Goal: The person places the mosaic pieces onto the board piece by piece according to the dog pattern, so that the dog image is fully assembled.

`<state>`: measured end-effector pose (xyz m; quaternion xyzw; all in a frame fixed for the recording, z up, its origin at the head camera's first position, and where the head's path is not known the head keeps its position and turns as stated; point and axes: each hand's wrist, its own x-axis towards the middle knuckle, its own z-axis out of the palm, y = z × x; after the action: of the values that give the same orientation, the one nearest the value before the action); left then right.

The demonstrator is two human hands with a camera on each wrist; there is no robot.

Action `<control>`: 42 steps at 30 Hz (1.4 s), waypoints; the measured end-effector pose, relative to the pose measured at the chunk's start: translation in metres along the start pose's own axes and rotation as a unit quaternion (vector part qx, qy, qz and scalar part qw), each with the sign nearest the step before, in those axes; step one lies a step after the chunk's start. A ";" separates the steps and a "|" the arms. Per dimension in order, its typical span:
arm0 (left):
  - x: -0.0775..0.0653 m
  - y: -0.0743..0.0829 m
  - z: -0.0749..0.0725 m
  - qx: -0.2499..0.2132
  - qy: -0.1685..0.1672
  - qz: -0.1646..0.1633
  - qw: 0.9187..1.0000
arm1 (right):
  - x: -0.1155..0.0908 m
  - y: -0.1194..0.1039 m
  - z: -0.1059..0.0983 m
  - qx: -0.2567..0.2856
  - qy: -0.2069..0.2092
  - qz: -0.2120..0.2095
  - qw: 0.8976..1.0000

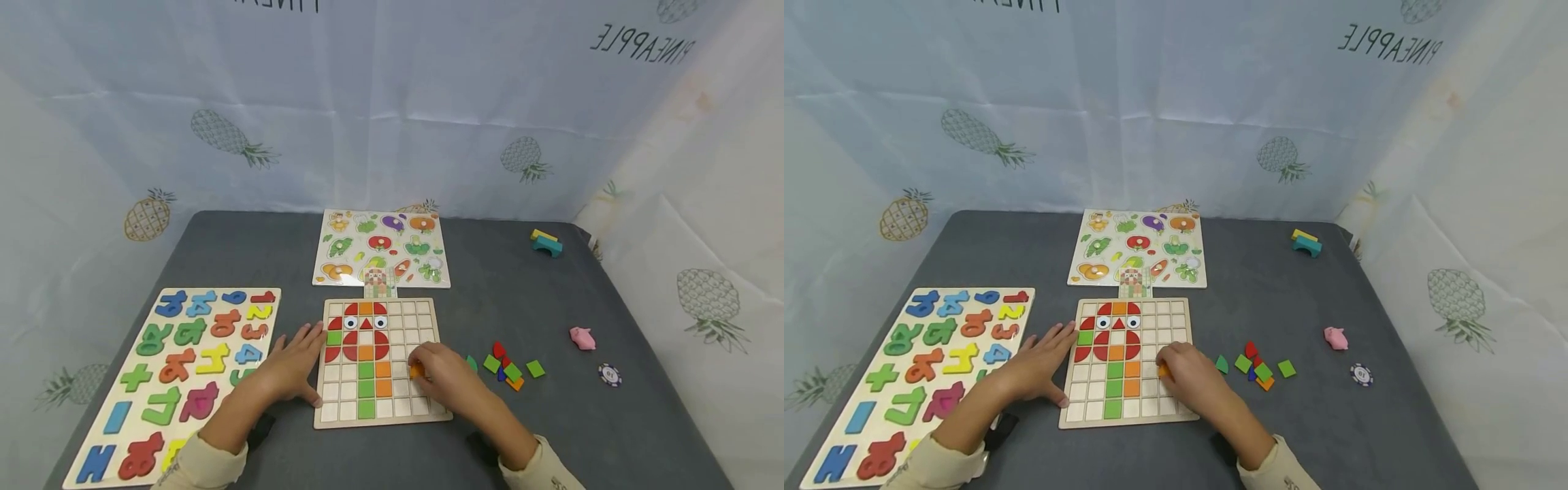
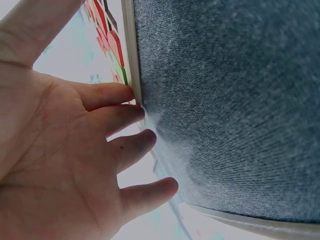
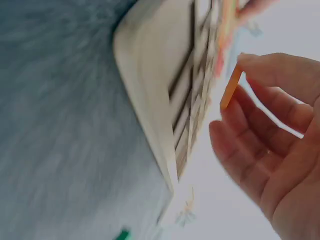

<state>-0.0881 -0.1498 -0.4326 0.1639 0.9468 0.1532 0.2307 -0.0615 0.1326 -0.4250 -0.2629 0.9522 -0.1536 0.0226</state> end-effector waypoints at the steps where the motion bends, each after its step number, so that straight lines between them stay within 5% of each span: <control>1: 0.000 0.000 0.001 -0.002 -0.001 -0.001 1.000 | 0.005 -0.002 0.005 -0.003 -0.002 -0.015 1.000; 11: 0.001 0.000 0.001 0.001 -0.006 -0.005 1.000 | 0.024 -0.007 0.017 -0.002 -0.017 -0.078 0.997; 19: 0.002 -0.001 0.000 0.011 -0.005 -0.005 1.000 | 0.019 -0.002 0.009 -0.014 -0.046 -0.075 0.996; 23: 0.001 -0.002 0.000 0.010 -0.002 -0.003 1.000 | 0.006 0.007 -0.002 -0.006 -0.048 -0.024 0.999; 26: 0.002 -0.002 0.000 0.008 -0.004 0.000 1.000 | -0.011 0.019 -0.013 -0.031 -0.024 0.060 0.997; 33: 0.002 -0.002 0.002 0.011 -0.008 0.000 1.000 | -0.058 0.046 -0.041 -0.056 -0.050 0.255 0.964; 37: 0.001 -0.001 0.000 0.009 -0.007 0.002 1.000 | -0.072 0.060 -0.045 -0.047 -0.066 0.295 0.952; 42: 0.001 0.000 -0.001 0.006 -0.003 0.004 1.000 | -0.078 0.072 -0.039 -0.041 -0.050 0.294 0.954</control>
<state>-0.0896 -0.1499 -0.4324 0.1695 0.9464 0.1481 0.2318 -0.0344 0.2417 -0.4128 0.0203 0.9906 -0.0874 0.1030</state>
